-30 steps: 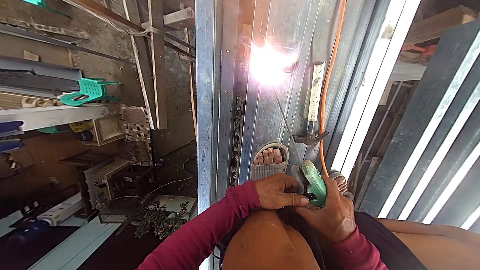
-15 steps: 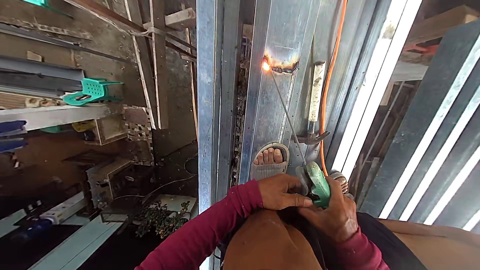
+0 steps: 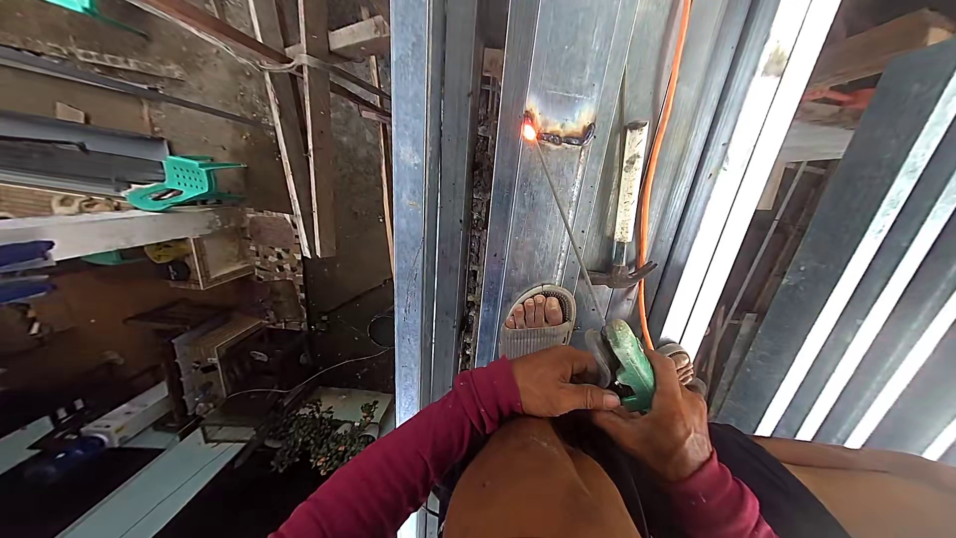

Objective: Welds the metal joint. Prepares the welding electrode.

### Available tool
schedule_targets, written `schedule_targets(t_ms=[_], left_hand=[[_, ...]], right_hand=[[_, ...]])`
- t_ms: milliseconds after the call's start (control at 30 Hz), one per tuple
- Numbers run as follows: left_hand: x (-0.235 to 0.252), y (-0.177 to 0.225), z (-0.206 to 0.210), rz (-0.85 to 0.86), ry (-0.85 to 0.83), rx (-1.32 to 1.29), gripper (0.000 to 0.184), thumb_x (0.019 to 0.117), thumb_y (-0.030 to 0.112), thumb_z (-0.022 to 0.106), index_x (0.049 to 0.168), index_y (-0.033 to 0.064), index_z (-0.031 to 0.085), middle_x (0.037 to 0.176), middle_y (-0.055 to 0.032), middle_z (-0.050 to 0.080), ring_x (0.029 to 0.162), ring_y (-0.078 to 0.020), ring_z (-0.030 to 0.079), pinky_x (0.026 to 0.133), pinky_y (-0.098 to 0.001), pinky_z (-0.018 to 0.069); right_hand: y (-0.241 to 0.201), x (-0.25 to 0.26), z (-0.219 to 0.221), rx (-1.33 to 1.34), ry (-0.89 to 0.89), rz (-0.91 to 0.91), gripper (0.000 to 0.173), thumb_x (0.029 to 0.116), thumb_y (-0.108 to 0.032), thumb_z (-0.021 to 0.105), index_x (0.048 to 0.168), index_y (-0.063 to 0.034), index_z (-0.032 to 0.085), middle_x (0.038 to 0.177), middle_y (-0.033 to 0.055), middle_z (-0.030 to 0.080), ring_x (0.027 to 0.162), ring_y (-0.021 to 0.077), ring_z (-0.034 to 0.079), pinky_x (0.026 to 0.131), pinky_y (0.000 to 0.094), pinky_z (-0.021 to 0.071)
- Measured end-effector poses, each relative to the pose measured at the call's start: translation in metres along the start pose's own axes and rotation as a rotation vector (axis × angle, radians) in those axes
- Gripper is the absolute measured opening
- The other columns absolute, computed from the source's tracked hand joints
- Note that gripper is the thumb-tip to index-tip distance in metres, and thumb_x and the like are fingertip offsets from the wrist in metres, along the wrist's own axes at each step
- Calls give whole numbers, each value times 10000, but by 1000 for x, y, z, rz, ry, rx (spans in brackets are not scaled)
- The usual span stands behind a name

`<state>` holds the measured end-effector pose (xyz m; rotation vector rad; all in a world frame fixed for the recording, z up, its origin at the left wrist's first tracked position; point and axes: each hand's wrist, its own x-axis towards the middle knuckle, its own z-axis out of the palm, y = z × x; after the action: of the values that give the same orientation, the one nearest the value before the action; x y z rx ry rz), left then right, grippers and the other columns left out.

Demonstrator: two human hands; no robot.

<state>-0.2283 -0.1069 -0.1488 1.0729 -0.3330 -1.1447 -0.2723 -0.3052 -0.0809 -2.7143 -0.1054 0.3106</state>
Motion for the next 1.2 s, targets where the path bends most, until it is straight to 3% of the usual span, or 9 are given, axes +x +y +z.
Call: schedule_targets(t_ms=[333,567,800,900,967,1200], left_hand=[[0,3,-1,-2,-4,-1,280,1008,284,631,848,55,635,664,60,570,579,18,515,554,-178,426],[1,1,-2,-7,-11,3,275,1008,286,631,882,41,644,706,44,597,629,11,547,600,-187,454],[0,2,-2,-12,-9,-2,281,1008,285,628,851,53,626,672,56,570,596,9,526,571,-187,432],[0,2,-2,62,-10,-32,237,1013,244,623,956,20,677,782,25,668,677,10,612,645,-185,528],[0,9,0,52,1,30,278,1007,255,632,1003,-18,689,833,-35,687,749,-39,635,719,-247,542],[3,9,0,-12,-7,48,303,1011,290,622,890,13,653,707,14,603,623,-12,546,604,-216,463]], right_hand=[[1,0,2,10,8,-13,781,647,-570,776,1106,48,643,812,125,713,617,197,670,499,364,530],[1,0,2,4,12,-7,790,640,-575,775,1106,49,642,790,119,708,593,194,661,484,366,520],[2,1,3,1,13,-17,794,649,-590,768,1105,48,644,800,121,712,603,190,665,491,359,522],[2,-1,2,26,9,-17,788,666,-595,784,1109,37,624,821,125,715,620,206,677,494,388,539],[1,-2,-1,46,21,-4,804,646,-557,805,1112,75,631,817,167,716,613,252,685,497,432,546],[2,-2,-1,12,9,20,815,634,-568,787,1117,71,634,782,149,708,577,242,667,470,418,524]])
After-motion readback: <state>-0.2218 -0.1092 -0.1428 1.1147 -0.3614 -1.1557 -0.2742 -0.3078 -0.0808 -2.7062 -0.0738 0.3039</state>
